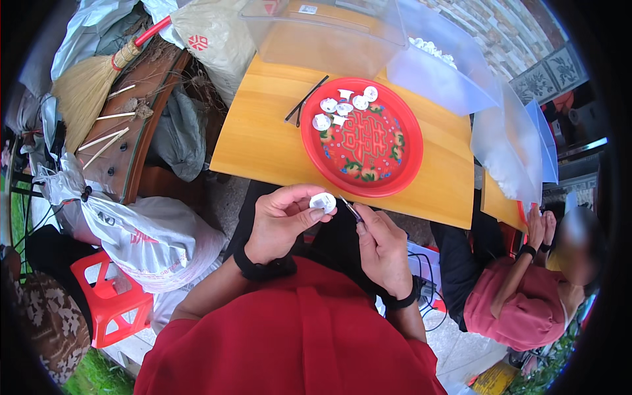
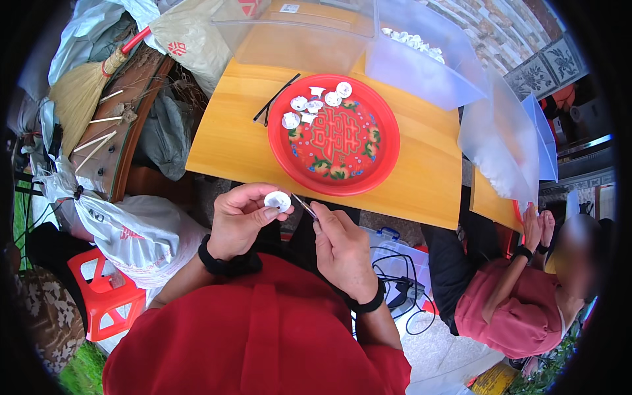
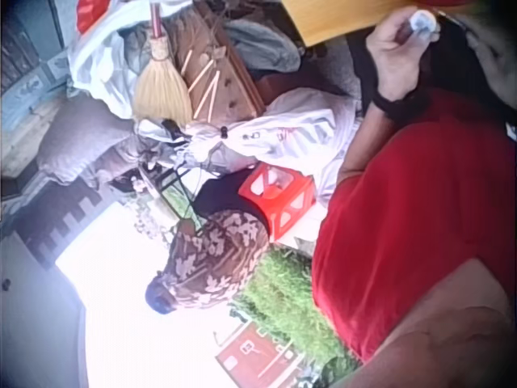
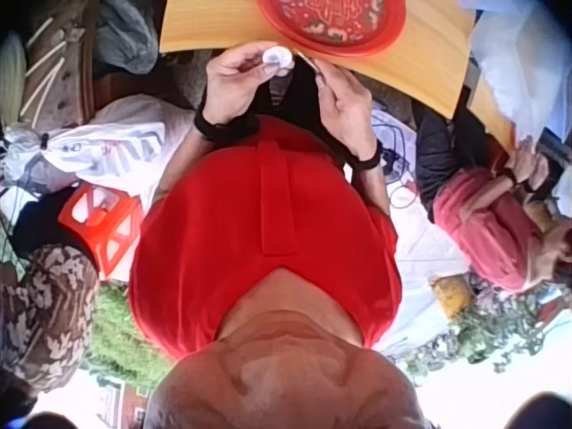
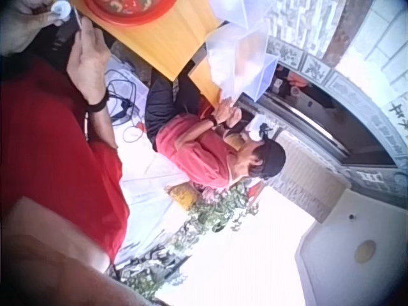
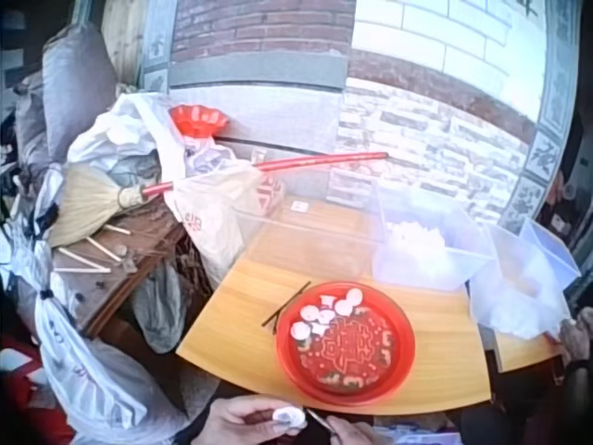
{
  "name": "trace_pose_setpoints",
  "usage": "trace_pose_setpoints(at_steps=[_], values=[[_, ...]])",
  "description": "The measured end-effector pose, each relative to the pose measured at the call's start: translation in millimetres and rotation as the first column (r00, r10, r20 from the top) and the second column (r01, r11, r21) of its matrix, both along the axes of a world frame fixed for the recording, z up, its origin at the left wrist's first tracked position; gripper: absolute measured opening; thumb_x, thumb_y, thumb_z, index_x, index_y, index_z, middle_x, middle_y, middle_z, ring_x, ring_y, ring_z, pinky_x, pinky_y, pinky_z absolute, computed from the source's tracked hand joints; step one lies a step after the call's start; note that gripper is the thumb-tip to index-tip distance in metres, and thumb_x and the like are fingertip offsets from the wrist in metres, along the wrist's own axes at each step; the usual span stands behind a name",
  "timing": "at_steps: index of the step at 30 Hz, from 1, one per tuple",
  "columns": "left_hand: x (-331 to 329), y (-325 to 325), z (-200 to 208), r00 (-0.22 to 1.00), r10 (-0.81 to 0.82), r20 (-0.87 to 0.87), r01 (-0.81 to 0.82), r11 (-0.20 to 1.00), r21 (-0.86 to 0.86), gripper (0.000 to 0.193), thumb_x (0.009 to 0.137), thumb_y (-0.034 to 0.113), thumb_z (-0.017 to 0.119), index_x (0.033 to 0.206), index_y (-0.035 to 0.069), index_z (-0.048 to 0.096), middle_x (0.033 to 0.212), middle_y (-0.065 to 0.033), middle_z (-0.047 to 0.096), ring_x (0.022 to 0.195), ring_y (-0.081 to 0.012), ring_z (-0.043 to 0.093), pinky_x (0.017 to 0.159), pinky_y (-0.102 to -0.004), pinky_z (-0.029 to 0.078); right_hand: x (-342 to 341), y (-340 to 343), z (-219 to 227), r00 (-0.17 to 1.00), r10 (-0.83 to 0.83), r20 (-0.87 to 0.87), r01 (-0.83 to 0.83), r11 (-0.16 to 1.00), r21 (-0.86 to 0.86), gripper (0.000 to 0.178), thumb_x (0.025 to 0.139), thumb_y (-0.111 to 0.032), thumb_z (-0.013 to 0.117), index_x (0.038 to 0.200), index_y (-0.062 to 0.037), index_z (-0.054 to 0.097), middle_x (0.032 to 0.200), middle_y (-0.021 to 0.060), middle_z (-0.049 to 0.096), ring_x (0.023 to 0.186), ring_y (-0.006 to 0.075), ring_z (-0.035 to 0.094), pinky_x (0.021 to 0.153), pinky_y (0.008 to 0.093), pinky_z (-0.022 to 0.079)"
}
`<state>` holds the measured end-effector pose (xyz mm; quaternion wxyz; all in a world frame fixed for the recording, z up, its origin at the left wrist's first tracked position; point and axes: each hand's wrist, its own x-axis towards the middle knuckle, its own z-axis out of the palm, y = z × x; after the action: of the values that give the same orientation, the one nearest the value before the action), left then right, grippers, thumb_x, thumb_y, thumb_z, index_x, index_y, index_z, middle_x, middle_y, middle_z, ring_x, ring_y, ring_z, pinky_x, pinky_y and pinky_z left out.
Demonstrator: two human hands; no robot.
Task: Assembling small white plastic components by inserting a metal pin or tool into them while working at a table.
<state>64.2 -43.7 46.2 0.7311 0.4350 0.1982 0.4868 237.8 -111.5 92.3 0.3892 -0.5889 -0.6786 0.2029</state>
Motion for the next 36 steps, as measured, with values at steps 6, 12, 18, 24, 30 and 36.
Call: trace_pose_setpoints(at_steps=[6, 12, 18, 24, 30, 36], values=[[0.3, -1.4, -0.3, 1.000, 0.024, -0.020, -0.024, 0.999, -0.025, 0.032, 0.081, -0.009, 0.057, 0.112, -0.004, 0.053, 0.100, -0.0149, 0.062, 0.091, -0.0188, 0.062, 0.081, -0.0291, 0.052, -1.8, -2.3, 2.2, 0.998, 0.051, 0.046, -0.053, 0.997, 0.053, 0.032, 0.072, 0.007, 0.057, 0.103, 0.0022, 0.057, 0.083, 0.0158, 0.057, 0.066, 0.0306, 0.059, 0.057, 0.0349, 0.047], [1.7, -2.2, 1.6, 0.999, 0.035, -0.023, -0.035, 0.999, -0.027, 0.032, 0.080, -0.006, 0.059, 0.112, -0.005, 0.053, 0.101, -0.0155, 0.062, 0.092, -0.0207, 0.062, 0.081, -0.0303, 0.052, -2.9, -1.8, -0.3, 0.994, 0.066, 0.091, -0.070, 0.997, 0.041, 0.031, 0.071, 0.005, 0.059, 0.102, 0.0012, 0.058, 0.084, 0.0146, 0.056, 0.067, 0.0302, 0.058, 0.057, 0.0353, 0.047], [2.5, -1.2, 1.5, 1.000, 0.030, 0.002, -0.030, 0.999, -0.034, 0.034, 0.080, -0.009, 0.059, 0.113, -0.003, 0.053, 0.102, -0.0147, 0.062, 0.093, -0.0187, 0.062, 0.081, -0.0287, 0.052, -6.1, -2.1, -2.3, 0.994, 0.029, 0.109, -0.036, 0.997, 0.069, 0.031, 0.071, 0.004, 0.060, 0.102, 0.0011, 0.058, 0.084, 0.0141, 0.056, 0.069, 0.0301, 0.059, 0.058, 0.0358, 0.048], [4.0, -2.4, 1.2, 0.999, 0.050, 0.008, -0.050, 0.998, -0.040, 0.032, 0.080, -0.006, 0.060, 0.112, -0.005, 0.052, 0.101, -0.0150, 0.061, 0.093, -0.0212, 0.062, 0.081, -0.0308, 0.052, -8.3, -3.9, -2.4, 0.994, 0.013, 0.110, -0.019, 0.998, 0.053, 0.031, 0.072, 0.003, 0.059, 0.103, 0.0017, 0.058, 0.084, 0.0147, 0.056, 0.069, 0.0305, 0.059, 0.058, 0.0360, 0.048], [4.4, -3.1, 0.7, 0.997, 0.070, -0.006, -0.071, 0.997, -0.035, 0.031, 0.081, -0.003, 0.060, 0.111, -0.006, 0.052, 0.101, -0.0149, 0.061, 0.094, -0.0239, 0.062, 0.080, -0.0322, 0.053, -10.1, -5.2, -2.6, 0.992, 0.007, 0.127, -0.014, 0.998, 0.055, 0.030, 0.073, 0.003, 0.059, 0.103, 0.0024, 0.058, 0.085, 0.0150, 0.056, 0.070, 0.0308, 0.059, 0.059, 0.0363, 0.048], [4.8, -2.9, 2.8, 0.997, 0.081, -0.001, -0.081, 0.996, -0.031, 0.030, 0.081, -0.004, 0.059, 0.111, -0.006, 0.052, 0.101, -0.0147, 0.060, 0.094, -0.0241, 0.062, 0.081, -0.0326, 0.053, -12.9, -2.7, -3.1, 0.994, 0.005, 0.110, -0.011, 0.999, 0.053, 0.031, 0.073, 0.004, 0.059, 0.104, 0.0028, 0.057, 0.085, 0.0158, 0.056, 0.071, 0.0314, 0.059, 0.059, 0.0364, 0.048]])
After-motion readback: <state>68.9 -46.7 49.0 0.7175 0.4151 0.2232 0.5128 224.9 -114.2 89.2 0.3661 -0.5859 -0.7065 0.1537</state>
